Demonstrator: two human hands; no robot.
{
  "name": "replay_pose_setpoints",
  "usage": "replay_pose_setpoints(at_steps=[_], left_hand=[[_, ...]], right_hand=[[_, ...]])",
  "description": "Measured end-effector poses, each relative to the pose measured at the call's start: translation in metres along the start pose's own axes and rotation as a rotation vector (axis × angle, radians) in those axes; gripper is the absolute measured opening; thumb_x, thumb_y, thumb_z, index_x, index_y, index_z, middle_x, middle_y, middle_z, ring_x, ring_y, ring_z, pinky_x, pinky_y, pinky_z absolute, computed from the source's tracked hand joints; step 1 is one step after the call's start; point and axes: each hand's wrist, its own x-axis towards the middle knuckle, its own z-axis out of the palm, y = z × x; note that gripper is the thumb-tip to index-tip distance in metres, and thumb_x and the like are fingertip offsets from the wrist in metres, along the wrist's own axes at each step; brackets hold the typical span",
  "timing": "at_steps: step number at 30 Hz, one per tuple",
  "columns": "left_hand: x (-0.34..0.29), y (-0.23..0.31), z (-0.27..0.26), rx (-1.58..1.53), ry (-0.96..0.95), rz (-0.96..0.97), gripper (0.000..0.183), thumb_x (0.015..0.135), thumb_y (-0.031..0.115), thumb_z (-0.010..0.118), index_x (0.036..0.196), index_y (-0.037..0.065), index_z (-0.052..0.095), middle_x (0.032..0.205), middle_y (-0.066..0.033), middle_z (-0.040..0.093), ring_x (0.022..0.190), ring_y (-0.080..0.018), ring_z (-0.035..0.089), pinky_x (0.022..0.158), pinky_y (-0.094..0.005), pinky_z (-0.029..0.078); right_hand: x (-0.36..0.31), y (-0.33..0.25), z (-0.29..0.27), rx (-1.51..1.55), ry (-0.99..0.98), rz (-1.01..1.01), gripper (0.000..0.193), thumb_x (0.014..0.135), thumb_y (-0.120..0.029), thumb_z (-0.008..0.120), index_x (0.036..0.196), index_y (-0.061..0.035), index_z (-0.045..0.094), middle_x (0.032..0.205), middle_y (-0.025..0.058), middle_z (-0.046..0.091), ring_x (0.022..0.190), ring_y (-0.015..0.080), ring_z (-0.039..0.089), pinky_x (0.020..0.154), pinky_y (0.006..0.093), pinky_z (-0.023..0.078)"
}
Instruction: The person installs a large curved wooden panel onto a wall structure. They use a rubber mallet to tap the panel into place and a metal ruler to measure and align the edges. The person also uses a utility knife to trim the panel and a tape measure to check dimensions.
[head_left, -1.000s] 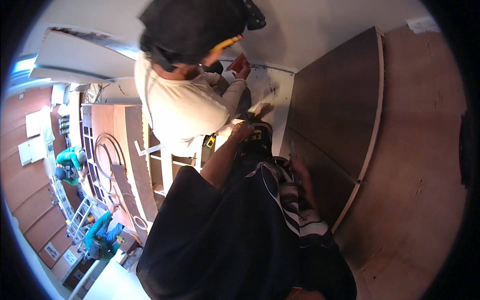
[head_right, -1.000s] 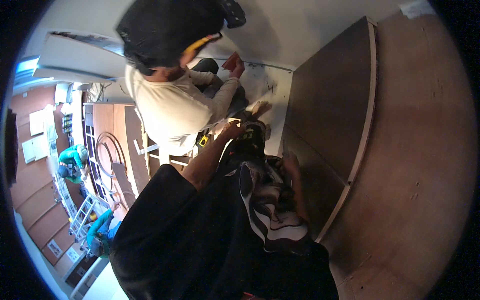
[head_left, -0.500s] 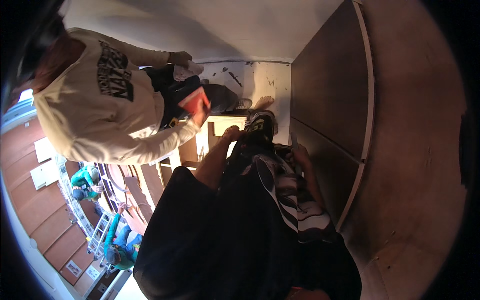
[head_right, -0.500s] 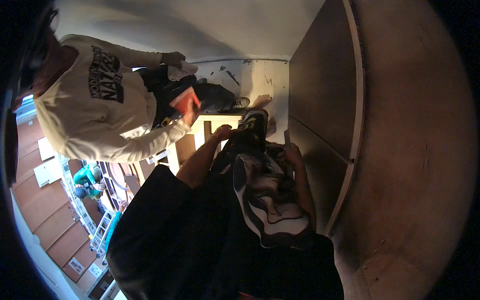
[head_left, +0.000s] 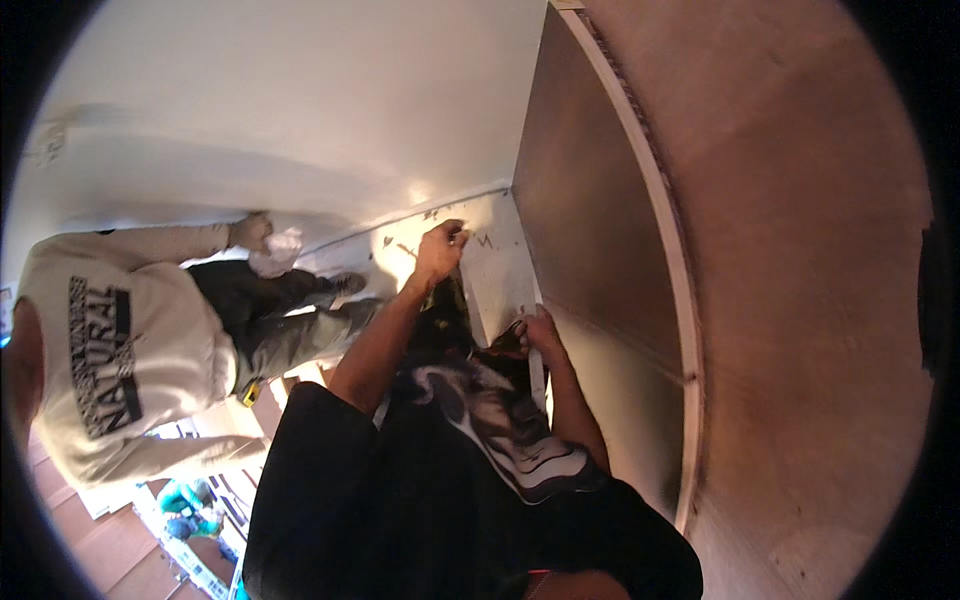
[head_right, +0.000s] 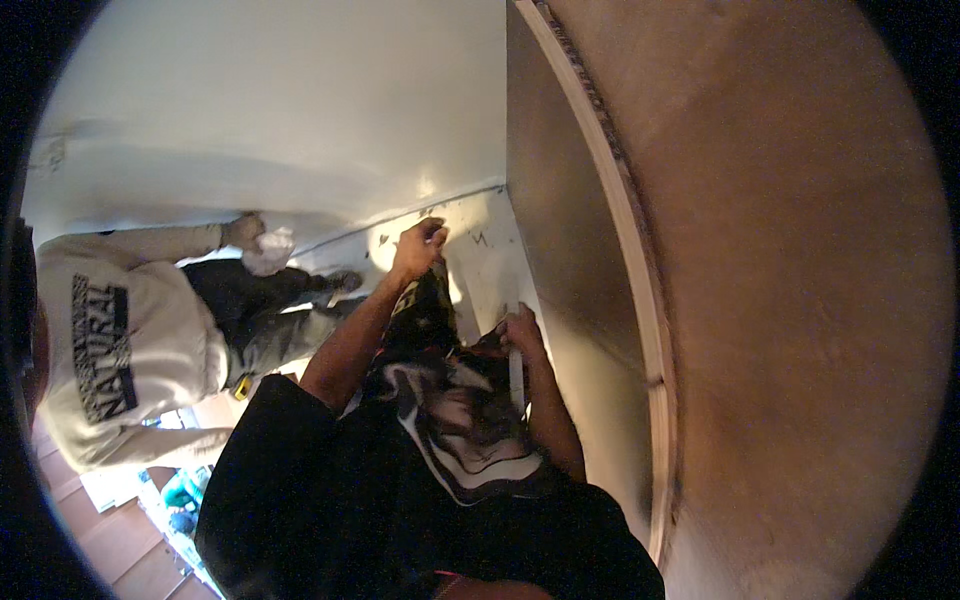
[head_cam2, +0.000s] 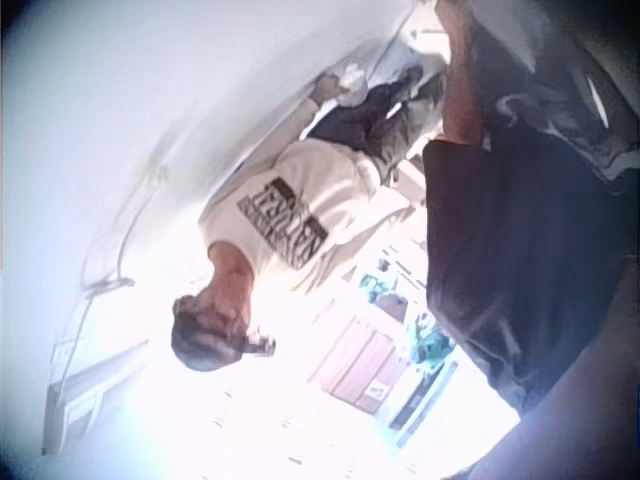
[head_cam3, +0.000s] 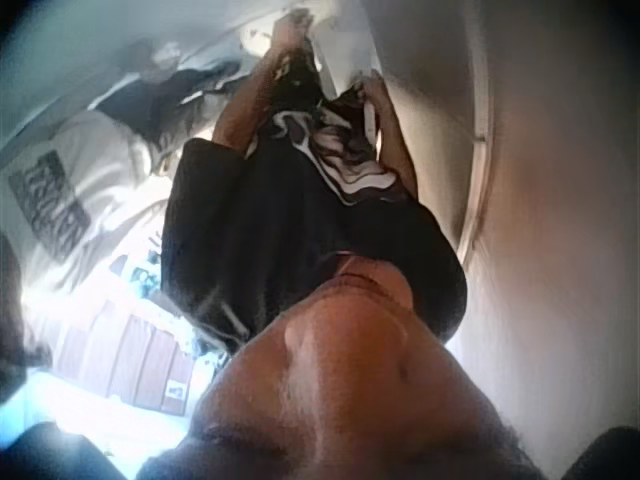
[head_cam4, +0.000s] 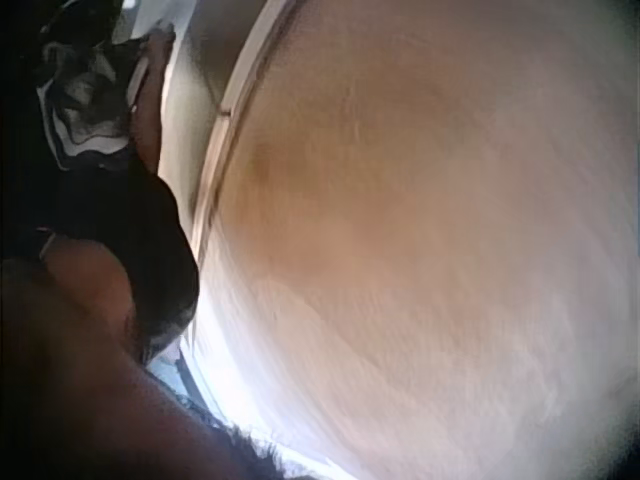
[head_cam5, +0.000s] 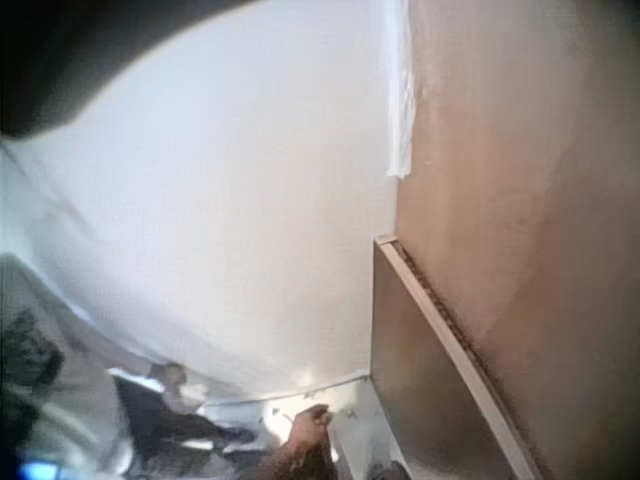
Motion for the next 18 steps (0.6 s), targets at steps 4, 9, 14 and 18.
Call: replay_pose_setpoints(at_steps=[4, 9, 14, 18], left_hand=[[0.111, -0.013, 0.082, -0.122, 0.026, 0.256, 0.046, 0.102, 0.026, 0.065, 0.140, 0.000, 0.059, 0.122, -0.0242, 0.072, 0.107, -0.0363, 0.074, 0.092, -0.0433, 0.058], [0.207, -0.032, 0.139, -0.216, 0.215, 0.506, 0.051, 0.102, 0.025, 0.067, 0.146, 0.003, 0.055, 0.101, -0.0152, 0.065, 0.086, -0.0282, 0.065, 0.080, -0.0397, 0.055], [0.262, -0.043, 0.159, -0.271, 0.217, 0.781, 0.071, 0.096, 0.032, 0.075, 0.153, 0.001, 0.046, 0.106, -0.0120, 0.053, 0.094, -0.0254, 0.054, 0.085, -0.0400, 0.049], [0.259, -0.044, 0.171, -0.190, 0.255, 0.915, 0.107, 0.084, 0.052, 0.084, 0.160, -0.004, 0.032, 0.136, -0.0201, 0.042, 0.125, -0.0351, 0.044, 0.107, -0.0476, 0.041]], right_hand=[[0.129, 0.011, 0.028, -0.189, -0.039, -0.053, 0.049, 0.097, -0.014, 0.054, 0.143, 0.0006, 0.044, 0.078, 0.0126, 0.070, 0.049, 0.0215, 0.060, 0.043, 0.0367, 0.050], [0.227, 0.005, 0.040, 0.033, -0.251, -0.130, 0.058, 0.099, -0.016, 0.054, 0.151, 0.0008, 0.037, 0.075, 0.0121, 0.068, 0.047, 0.0212, 0.057, 0.041, 0.0373, 0.048], [0.280, 0.032, 0.052, 0.038, -0.021, -0.194, 0.037, 0.105, -0.016, 0.045, 0.140, -0.0052, 0.045, 0.075, 0.0115, 0.066, 0.052, 0.0182, 0.056, 0.045, 0.0363, 0.048], [0.264, 0.031, 0.074, 0.177, 0.094, -0.235, 0.034, 0.105, -0.014, 0.046, 0.137, -0.0043, 0.051, 0.075, 0.0088, 0.064, 0.047, 0.0143, 0.053, 0.044, 0.0305, 0.045]])
